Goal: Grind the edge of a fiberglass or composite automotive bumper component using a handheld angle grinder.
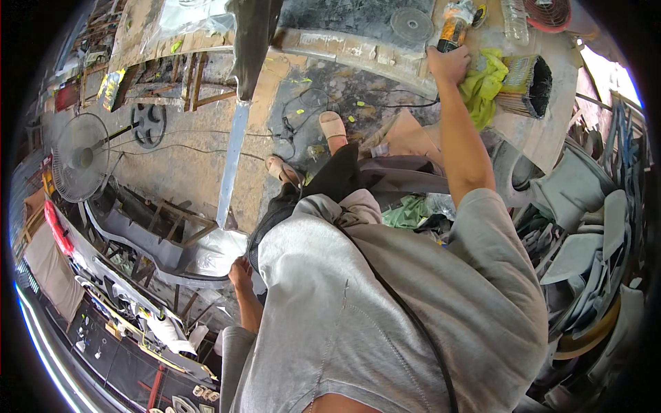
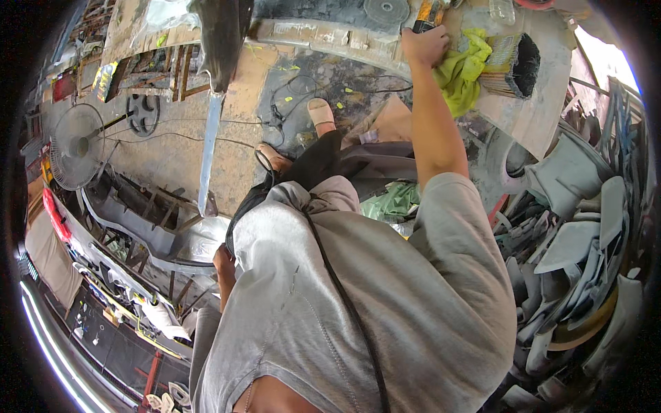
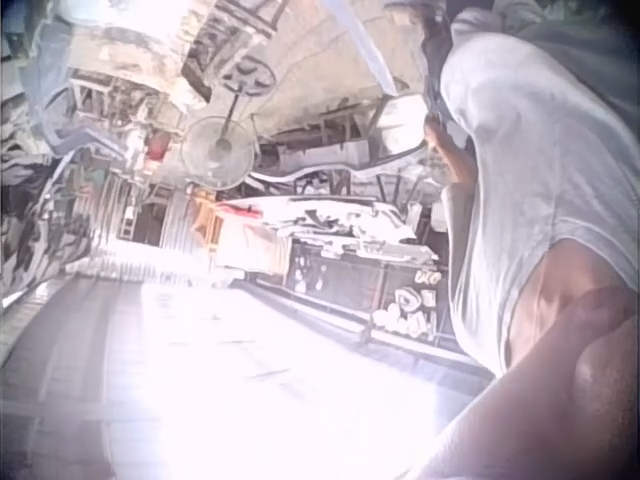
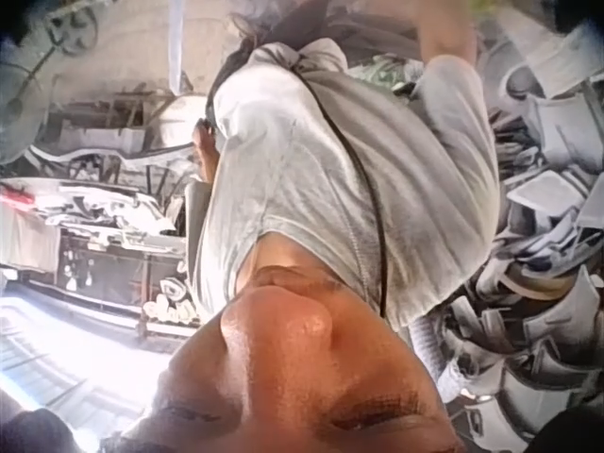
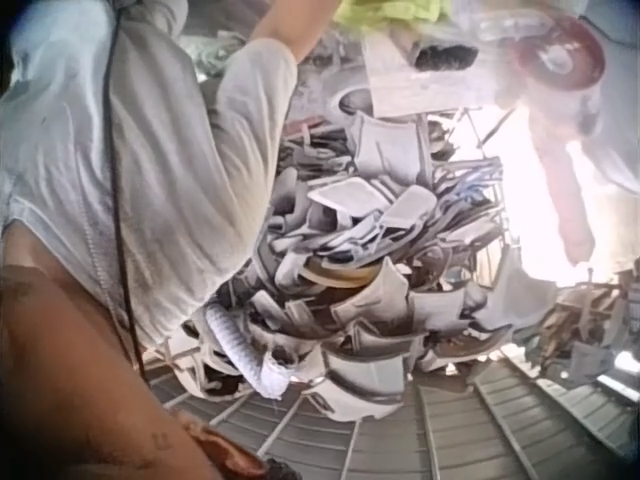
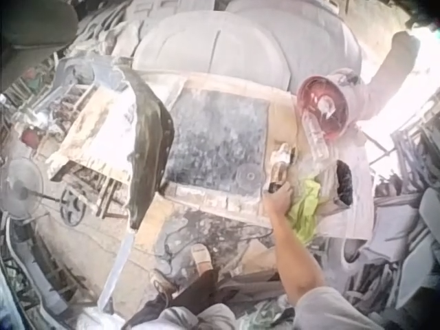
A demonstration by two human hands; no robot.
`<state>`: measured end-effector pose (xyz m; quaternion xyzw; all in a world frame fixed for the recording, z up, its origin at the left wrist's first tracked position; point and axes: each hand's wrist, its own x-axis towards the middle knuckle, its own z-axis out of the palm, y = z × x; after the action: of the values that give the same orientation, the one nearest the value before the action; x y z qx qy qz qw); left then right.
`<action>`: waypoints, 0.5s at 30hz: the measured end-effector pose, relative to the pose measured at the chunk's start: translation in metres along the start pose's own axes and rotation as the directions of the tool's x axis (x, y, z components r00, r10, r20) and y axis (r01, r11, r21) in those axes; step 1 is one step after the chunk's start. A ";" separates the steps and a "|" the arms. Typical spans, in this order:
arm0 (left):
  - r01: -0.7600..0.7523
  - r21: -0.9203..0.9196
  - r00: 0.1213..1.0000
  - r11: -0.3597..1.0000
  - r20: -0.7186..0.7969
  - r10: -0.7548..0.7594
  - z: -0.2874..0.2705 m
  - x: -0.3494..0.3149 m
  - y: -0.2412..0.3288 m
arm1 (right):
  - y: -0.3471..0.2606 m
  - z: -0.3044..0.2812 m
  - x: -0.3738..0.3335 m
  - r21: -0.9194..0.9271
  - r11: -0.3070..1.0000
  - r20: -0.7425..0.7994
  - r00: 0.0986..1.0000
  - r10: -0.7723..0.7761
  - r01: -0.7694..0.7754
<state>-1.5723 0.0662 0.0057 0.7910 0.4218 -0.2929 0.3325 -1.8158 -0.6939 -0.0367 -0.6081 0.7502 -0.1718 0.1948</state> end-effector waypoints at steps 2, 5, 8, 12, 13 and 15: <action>-0.208 0.033 0.952 0.978 0.235 0.194 0.007 -0.015 0.005 | 0.001 0.001 0.001 -0.004 1.000 0.009 1.000 0.011 -0.011; -0.286 0.173 0.946 0.942 0.208 0.249 0.031 -0.034 0.026 | -0.001 0.003 0.001 -0.022 1.000 -0.004 1.000 0.022 -0.022; -0.344 0.178 0.924 0.922 0.239 0.299 0.046 -0.049 0.046 | -0.003 0.004 0.002 -0.051 0.998 -0.028 0.999 0.034 -0.035; -0.389 0.140 0.895 0.910 0.292 0.338 0.050 -0.055 0.057 | -0.003 0.004 0.003 -0.098 0.995 -0.052 0.998 0.025 -0.030; -0.388 0.139 0.896 0.911 0.290 0.337 0.050 -0.055 0.057 | -0.003 0.005 0.002 -0.098 0.995 -0.050 0.998 0.024 -0.029; -0.383 0.154 0.898 0.911 0.295 0.327 0.049 -0.054 0.054 | -0.003 0.005 0.002 -0.104 0.993 -0.063 0.997 0.044 -0.050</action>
<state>-1.5607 -0.0202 0.0314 0.8393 0.1890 -0.3717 0.3489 -1.8113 -0.6966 -0.0395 -0.5941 0.7779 -0.1457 0.1436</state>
